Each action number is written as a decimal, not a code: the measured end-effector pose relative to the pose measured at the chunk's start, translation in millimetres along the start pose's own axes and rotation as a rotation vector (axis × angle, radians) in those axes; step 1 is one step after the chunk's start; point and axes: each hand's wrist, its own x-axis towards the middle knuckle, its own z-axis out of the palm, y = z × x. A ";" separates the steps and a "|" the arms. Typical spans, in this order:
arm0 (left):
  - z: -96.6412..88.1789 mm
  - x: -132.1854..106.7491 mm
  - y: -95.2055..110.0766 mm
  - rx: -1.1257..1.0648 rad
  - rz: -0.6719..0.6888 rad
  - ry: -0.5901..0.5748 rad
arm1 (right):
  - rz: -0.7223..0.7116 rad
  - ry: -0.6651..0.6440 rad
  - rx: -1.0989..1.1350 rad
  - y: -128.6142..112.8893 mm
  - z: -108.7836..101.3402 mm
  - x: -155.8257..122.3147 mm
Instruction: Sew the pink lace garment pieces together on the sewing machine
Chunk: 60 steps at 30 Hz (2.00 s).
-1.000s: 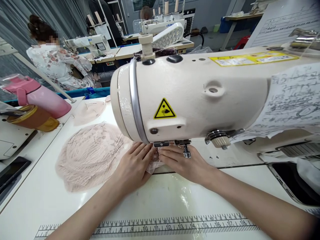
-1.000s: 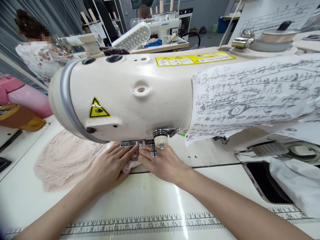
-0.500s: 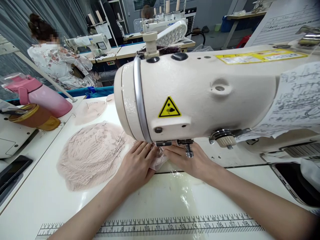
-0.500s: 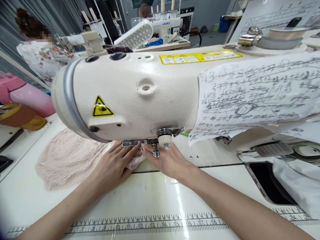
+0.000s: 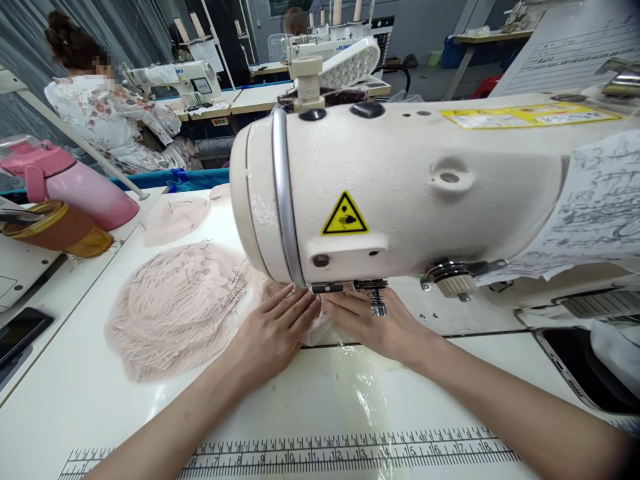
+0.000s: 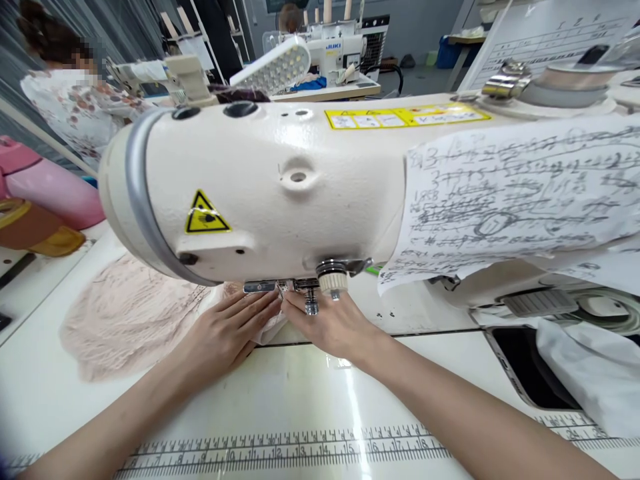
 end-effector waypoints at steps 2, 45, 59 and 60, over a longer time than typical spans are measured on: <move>-0.5 -0.7 -2.8 -0.016 -0.004 -0.001 | -0.016 -0.012 -0.093 -2.8 -5.9 2.7; -5.8 2.2 14.2 0.006 -0.167 0.028 | 0.163 0.079 0.278 -11.0 3.0 8.4; -5.0 0.6 12.5 -0.058 -0.113 -0.013 | 0.070 0.119 -0.002 -13.5 -0.6 1.9; -5.0 0.7 12.4 -0.056 -0.113 -0.013 | 0.071 0.093 -0.025 -13.9 0.0 0.9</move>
